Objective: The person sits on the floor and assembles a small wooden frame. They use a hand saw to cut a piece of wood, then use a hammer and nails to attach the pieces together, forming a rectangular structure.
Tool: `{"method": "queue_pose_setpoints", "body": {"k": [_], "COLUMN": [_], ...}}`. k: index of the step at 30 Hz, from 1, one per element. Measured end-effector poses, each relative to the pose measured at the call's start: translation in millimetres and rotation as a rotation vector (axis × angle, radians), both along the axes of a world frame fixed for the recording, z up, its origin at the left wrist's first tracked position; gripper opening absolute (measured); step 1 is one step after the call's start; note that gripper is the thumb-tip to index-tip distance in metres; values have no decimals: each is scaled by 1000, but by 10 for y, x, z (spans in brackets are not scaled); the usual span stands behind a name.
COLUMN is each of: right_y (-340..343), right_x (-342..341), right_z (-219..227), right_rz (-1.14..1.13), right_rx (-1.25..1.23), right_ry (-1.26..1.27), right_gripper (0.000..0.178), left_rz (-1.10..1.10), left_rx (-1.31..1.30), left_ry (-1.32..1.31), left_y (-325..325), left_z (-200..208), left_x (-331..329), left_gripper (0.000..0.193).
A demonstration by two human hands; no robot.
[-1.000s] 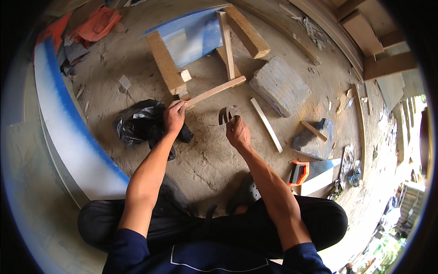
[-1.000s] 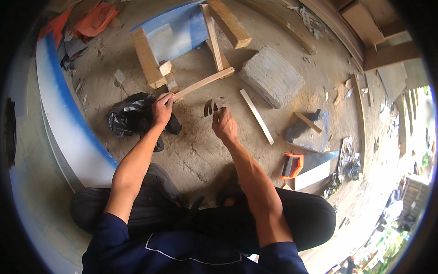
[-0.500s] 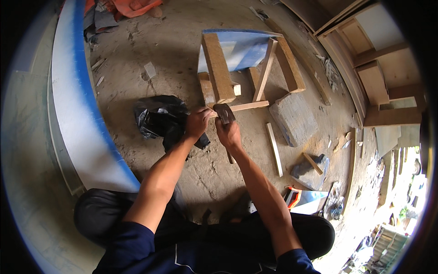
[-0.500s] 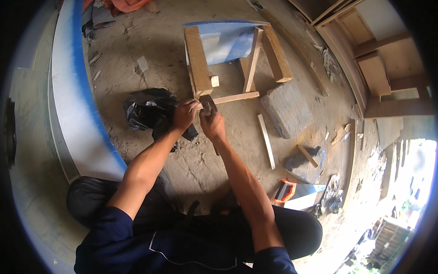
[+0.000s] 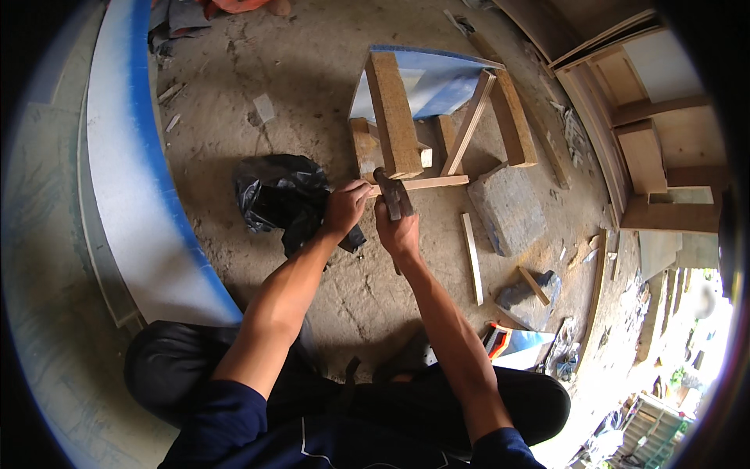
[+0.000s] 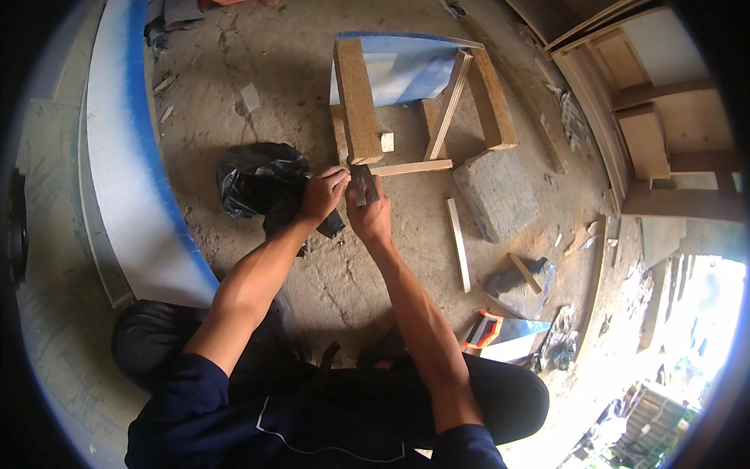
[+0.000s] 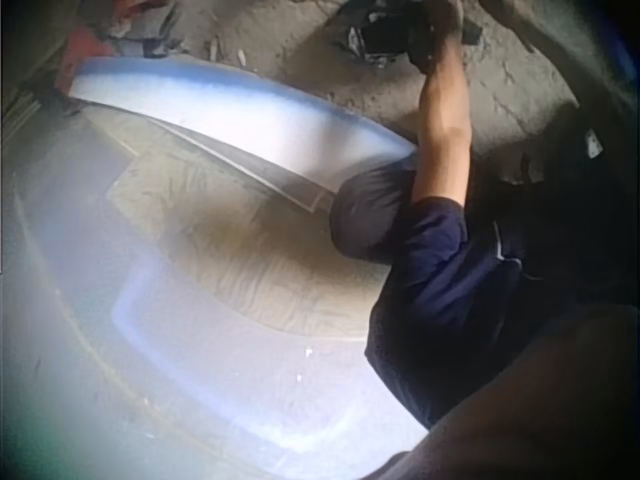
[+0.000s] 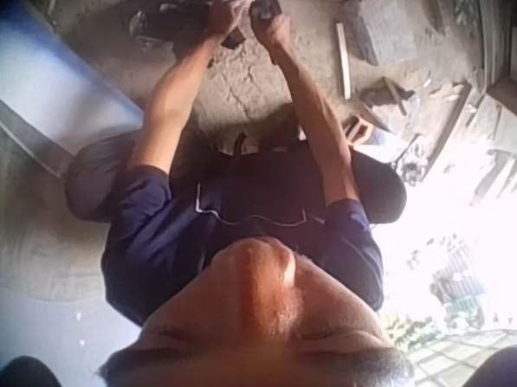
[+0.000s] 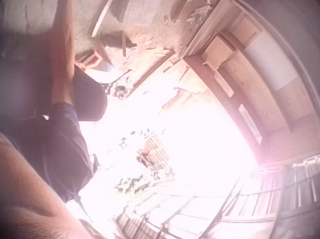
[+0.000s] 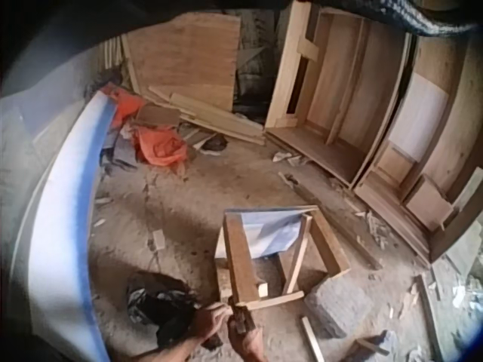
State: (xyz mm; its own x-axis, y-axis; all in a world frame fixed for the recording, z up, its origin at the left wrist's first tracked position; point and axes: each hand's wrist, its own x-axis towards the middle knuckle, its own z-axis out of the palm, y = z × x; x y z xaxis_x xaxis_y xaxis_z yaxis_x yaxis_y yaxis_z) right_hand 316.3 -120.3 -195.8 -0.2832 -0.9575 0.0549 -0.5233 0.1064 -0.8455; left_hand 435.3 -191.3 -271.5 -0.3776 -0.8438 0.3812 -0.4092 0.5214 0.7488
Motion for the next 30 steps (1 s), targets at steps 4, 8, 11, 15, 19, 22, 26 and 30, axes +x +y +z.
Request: {"method": "queue_pose_setpoints", "body": {"k": [4, 8, 11, 15, 19, 22, 26, 30], "right_y": [-59, 0, 4, -66, -41, -124, 28, 208], "right_x": [-45, -38, -16, 7, 24, -41, -117, -326], "right_z": [-3, -6, 42, 241, 98, 61, 76, 87], "right_rz": [68, 3, 24, 53, 30, 49, -65, -127], "right_rx": [364, 53, -66, 214, 27, 305, 388, 404], "right_ry": [152, 31, 68, 51, 41, 150, 11, -44], "right_gripper": [39, 36, 37, 38, 34, 36, 37, 32], "left_rz": [43, 16, 16, 30, 1, 22, 19, -6], "left_rx": [-16, -25, 1, -5, -11, -24, 7, 77], "left_ry": [12, -19, -32, -22, -50, -23, 29, 60], "left_y": [-14, -11, -2, -43, -12, -51, -27, -48], "left_z": [-75, -57, -51, -88, -42, -115, -173, -81], "left_x": [27, -3, 4, 51, 32, 21, 43, 36], "left_gripper": [12, 12, 13, 13, 12, 10, 9, 9]}}
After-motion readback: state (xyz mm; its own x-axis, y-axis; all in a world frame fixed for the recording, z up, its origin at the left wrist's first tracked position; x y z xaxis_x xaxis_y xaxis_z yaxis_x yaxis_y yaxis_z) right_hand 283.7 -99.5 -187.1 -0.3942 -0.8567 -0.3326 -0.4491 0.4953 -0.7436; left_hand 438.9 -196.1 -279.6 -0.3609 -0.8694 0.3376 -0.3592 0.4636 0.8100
